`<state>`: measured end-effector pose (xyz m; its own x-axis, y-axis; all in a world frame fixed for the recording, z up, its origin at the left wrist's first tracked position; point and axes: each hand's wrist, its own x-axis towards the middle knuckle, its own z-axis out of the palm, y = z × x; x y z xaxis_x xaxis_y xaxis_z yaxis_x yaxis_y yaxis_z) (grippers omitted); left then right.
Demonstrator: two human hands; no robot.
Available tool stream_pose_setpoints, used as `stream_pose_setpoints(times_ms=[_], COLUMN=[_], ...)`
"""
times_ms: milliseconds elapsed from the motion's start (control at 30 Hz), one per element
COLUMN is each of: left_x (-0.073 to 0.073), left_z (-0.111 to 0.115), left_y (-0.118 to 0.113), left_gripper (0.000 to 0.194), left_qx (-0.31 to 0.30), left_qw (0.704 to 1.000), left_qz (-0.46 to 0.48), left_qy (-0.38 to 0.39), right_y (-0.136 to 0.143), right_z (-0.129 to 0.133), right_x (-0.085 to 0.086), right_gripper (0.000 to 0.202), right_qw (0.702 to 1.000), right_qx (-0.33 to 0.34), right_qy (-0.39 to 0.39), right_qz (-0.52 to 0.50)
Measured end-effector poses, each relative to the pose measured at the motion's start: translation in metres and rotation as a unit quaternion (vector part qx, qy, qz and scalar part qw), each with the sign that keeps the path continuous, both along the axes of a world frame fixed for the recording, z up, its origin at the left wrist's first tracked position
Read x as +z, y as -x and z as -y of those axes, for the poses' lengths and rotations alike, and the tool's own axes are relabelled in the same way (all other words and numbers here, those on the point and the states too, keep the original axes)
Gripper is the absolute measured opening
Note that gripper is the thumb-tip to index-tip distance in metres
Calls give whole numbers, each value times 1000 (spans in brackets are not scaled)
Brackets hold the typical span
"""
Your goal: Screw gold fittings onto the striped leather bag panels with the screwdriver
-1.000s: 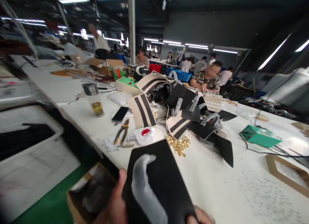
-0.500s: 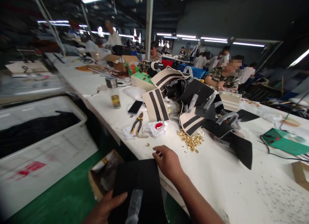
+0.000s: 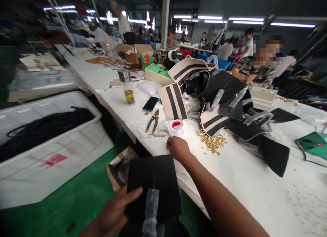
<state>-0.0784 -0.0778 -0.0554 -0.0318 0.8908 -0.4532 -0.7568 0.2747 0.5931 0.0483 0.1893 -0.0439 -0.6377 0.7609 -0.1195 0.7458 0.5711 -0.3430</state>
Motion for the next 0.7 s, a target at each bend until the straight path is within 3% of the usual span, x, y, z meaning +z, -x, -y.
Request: stream_pose_setpoints(times_ms=[200, 333, 433, 533, 600, 700], left_x=[5, 11, 17, 26, 33, 39], left_z=[-1, 1, -1, -7, -13, -22], left_y=[-4, -12, -25, -44, -59, -82], left_gripper=[40, 41, 44, 46, 47, 50], left_qx=[-19, -16, -40, -88, -126, -175], left_qw=[999, 996, 988, 976, 967, 947], left_qz=[-25, -80, -141, -190, -214, -259], left_qy=[-4, -21, -41, -56, -64, -78], right_y=[-26, -54, -92, -129, -146, -162], right_z=[0, 16, 56, 112, 146, 178], right_x=[5, 27, 52, 70, 73, 67], right_gripper=[13, 12, 27, 23, 15, 4], right_qw=[998, 987, 957, 878, 855, 843], right_qx=[-45, -93, -155, -191, -186, -207], right_qy=[28, 45, 59, 68, 65, 65], right_qz=[-40, -123, -238, -433, -480, -492])
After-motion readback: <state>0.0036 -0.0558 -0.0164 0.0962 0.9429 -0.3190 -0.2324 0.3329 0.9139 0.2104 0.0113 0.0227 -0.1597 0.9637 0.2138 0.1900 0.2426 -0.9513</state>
